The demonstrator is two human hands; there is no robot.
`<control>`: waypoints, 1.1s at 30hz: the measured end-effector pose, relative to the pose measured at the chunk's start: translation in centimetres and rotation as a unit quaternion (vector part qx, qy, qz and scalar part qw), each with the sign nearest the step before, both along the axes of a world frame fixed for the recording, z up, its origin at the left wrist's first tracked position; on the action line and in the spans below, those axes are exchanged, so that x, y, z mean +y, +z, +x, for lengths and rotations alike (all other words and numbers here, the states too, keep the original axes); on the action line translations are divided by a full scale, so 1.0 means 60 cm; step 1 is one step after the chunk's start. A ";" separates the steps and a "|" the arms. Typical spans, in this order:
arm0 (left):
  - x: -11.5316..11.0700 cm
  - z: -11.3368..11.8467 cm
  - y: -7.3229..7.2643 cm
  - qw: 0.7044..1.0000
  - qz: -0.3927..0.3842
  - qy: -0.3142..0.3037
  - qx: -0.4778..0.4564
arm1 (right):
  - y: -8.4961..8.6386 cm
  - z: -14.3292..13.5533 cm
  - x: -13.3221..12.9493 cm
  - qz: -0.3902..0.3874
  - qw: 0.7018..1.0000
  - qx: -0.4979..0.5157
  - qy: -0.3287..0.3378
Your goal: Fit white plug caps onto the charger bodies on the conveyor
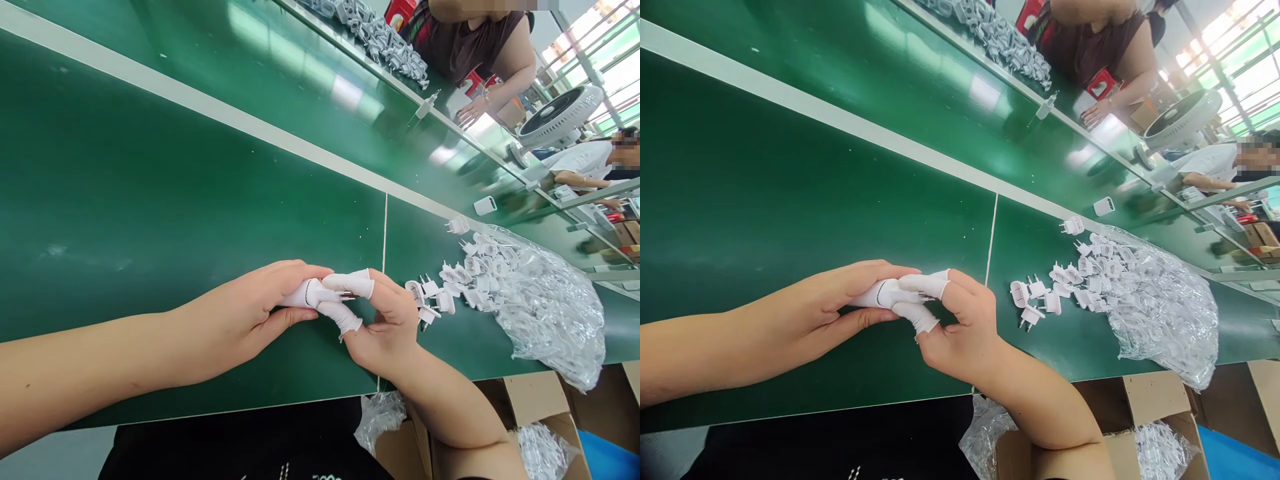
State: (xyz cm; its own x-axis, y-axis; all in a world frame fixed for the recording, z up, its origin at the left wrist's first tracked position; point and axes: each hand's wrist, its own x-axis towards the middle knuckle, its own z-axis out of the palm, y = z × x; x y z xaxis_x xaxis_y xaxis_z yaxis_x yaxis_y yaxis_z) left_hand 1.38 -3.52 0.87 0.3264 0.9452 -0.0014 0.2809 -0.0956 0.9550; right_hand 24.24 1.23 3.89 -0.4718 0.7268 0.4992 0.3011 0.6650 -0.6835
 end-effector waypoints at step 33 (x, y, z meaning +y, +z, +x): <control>-0.008 0.012 0.024 0.979 -0.075 0.015 -0.190 | -0.025 -0.004 0.017 0.055 0.996 0.061 0.024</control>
